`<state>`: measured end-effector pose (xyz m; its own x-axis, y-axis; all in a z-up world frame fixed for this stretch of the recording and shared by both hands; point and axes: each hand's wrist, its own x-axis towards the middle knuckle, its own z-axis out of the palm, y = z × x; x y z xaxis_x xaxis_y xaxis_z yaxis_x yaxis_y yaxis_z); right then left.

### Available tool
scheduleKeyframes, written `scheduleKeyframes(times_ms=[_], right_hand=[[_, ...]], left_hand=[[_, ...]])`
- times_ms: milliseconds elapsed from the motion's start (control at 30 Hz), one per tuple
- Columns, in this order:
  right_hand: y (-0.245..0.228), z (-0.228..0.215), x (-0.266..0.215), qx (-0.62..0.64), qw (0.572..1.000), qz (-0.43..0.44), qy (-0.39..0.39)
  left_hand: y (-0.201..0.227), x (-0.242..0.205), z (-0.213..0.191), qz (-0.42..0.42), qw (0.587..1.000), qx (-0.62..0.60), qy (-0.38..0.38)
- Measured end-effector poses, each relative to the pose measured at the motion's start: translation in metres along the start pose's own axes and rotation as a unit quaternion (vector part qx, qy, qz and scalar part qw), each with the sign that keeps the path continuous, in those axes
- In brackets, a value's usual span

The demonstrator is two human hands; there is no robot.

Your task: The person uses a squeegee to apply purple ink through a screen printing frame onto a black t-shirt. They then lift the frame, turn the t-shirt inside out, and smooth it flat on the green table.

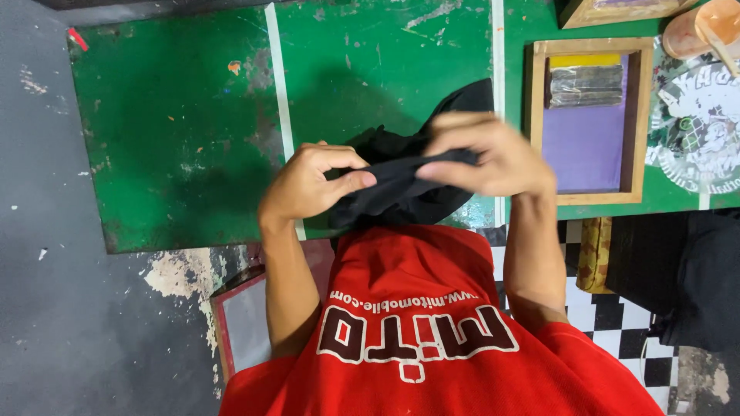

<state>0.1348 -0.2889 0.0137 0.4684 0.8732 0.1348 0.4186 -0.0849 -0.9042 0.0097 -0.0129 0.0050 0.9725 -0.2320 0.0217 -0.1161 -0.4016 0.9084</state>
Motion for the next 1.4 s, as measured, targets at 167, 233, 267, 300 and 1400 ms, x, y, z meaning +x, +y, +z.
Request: scheduleKeyframes(times_ms=[167,233,267,300,1400], right_hand=[[-0.012,-0.022,0.000,0.052,0.996,-0.065,0.023],[-0.020,-0.011,0.010,0.019,0.997,-0.074,-0.032],[-0.017,0.001,0.012,0.034,0.997,-0.054,-0.045],[-0.012,0.010,0.016,0.048,0.996,-0.038,-0.057],[0.050,0.062,-0.031,0.319,0.916,0.235,0.063]], left_hand=[[-0.006,0.003,0.004,0.060,0.997,-0.051,0.001],[0.002,0.007,0.007,0.070,0.995,-0.070,-0.024],[0.005,0.010,0.009,0.089,0.995,-0.042,-0.030],[0.008,0.015,0.009,0.111,0.993,-0.012,-0.036],[-0.093,-0.006,0.107,-0.111,0.962,-0.092,0.231]])
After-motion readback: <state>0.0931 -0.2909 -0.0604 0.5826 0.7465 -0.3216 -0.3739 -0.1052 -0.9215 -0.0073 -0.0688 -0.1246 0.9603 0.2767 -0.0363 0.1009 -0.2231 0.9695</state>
